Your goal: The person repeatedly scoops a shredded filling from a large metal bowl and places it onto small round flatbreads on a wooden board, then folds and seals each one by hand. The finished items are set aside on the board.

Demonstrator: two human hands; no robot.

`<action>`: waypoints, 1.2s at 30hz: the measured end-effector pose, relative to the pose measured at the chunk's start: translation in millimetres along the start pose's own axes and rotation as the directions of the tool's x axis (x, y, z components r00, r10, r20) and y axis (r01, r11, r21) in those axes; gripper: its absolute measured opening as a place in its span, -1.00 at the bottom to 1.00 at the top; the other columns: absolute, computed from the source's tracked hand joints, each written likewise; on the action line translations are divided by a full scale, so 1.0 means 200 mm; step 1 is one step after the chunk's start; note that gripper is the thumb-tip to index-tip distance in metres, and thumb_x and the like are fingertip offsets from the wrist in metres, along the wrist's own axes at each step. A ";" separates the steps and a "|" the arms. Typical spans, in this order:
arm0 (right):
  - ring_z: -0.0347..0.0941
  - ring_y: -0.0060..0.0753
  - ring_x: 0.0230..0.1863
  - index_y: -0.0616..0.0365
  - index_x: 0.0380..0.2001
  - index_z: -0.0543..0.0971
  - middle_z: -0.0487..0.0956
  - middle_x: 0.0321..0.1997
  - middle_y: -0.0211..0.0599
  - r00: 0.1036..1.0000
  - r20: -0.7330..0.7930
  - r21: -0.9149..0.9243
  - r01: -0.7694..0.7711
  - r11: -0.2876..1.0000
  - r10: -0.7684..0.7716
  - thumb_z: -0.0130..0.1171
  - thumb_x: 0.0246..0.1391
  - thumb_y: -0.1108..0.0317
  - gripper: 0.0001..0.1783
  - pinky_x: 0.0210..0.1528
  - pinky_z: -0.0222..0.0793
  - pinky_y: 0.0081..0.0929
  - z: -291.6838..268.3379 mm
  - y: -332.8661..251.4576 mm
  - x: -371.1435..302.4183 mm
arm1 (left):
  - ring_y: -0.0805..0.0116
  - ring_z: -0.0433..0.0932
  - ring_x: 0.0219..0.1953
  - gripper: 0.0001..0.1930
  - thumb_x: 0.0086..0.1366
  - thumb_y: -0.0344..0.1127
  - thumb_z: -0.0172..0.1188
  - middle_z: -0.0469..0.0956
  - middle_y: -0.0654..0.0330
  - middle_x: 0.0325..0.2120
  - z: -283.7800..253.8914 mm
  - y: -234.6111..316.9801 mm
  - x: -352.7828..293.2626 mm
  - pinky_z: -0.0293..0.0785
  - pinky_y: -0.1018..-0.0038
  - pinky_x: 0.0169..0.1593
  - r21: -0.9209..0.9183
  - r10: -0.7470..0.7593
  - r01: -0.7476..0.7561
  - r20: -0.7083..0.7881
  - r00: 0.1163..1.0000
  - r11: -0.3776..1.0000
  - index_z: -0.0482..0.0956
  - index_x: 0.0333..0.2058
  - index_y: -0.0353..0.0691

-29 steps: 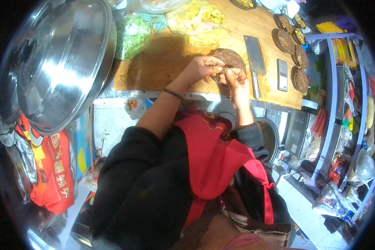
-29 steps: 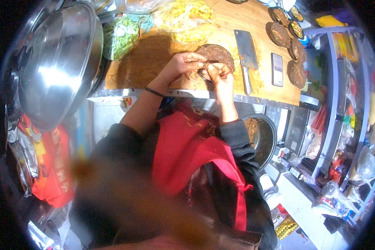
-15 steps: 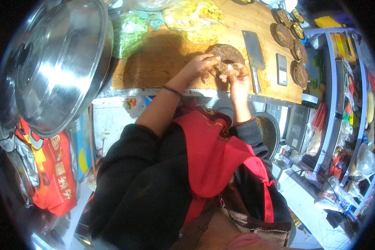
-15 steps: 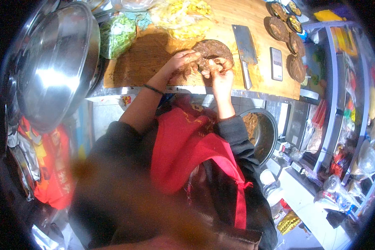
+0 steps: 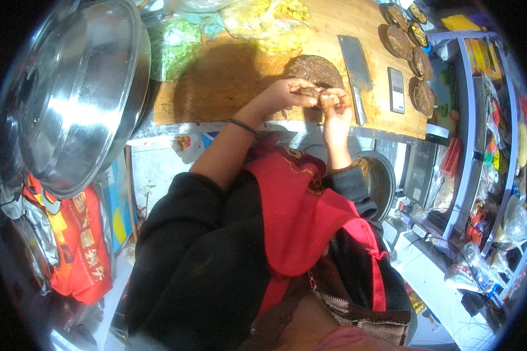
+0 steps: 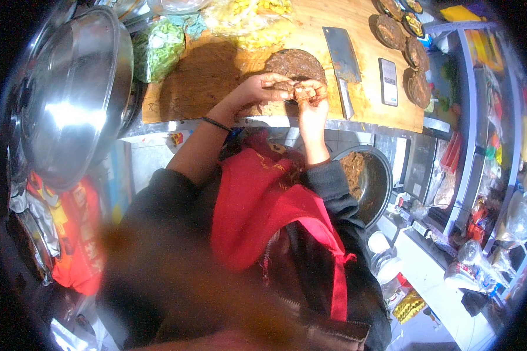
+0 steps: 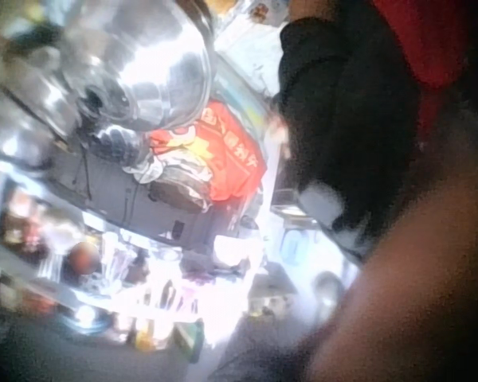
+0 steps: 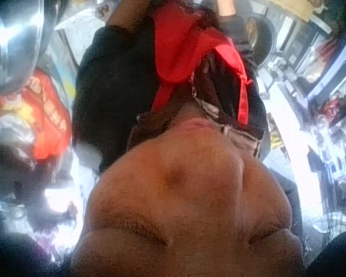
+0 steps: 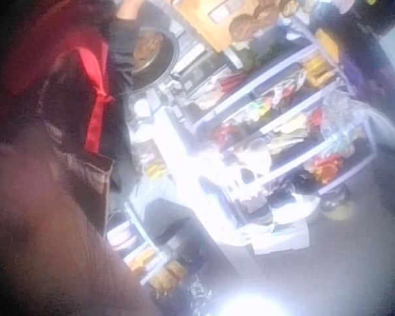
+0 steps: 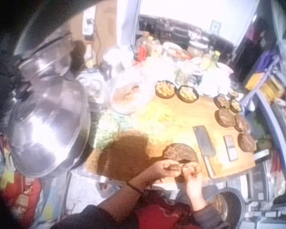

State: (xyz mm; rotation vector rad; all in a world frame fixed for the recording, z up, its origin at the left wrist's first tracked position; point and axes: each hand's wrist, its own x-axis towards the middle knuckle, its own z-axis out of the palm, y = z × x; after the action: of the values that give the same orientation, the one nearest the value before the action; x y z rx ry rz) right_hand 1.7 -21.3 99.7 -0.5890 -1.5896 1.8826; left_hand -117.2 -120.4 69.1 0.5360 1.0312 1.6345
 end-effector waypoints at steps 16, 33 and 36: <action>0.43 -0.47 -0.16 0.27 0.09 0.24 0.49 -0.11 -0.16 0.926 0.169 0.254 -0.373 0.892 0.339 0.08 0.02 0.55 -0.48 -0.08 0.37 -0.57 -0.04 -0.04 0.03 | 0.62 0.40 -0.47 -0.71 0.01 -0.47 0.21 0.49 0.32 -0.42 0.00 0.06 -0.01 0.30 0.71 -0.45 -0.031 -0.061 0.063 0.064 0.996 0.998 0.49 -0.22 -0.25; 0.45 -0.60 -0.27 0.24 -0.01 0.36 0.53 -0.26 -0.33 0.983 0.106 -0.154 -0.133 0.979 0.151 0.16 -0.06 0.63 -0.52 -0.17 0.39 -0.67 -0.06 -0.16 0.04 | 0.65 0.33 -0.56 -0.88 0.11 -0.33 0.19 0.45 0.40 -0.52 0.01 0.06 -0.02 0.26 0.67 -0.49 0.219 -0.153 0.151 -0.006 0.988 0.964 0.52 -0.36 -0.19; 0.44 -0.61 -0.31 0.23 -0.05 0.40 0.52 -0.29 -0.36 0.975 0.097 -0.171 -0.181 0.969 0.199 0.16 -0.04 0.59 -0.58 -0.22 0.39 -0.68 -0.08 -0.14 0.03 | 0.64 0.31 -0.58 -0.84 0.09 -0.34 0.21 0.43 0.39 -0.52 0.02 0.06 -0.01 0.24 0.67 -0.52 0.062 -0.107 0.113 -0.083 0.991 0.992 0.50 -0.33 -0.20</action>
State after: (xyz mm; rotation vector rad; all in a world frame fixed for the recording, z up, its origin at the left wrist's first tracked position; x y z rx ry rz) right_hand 12.5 -3.5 123.7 -0.7392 -1.8280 1.9682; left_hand -120.7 -121.4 82.3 0.4532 1.1577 1.5386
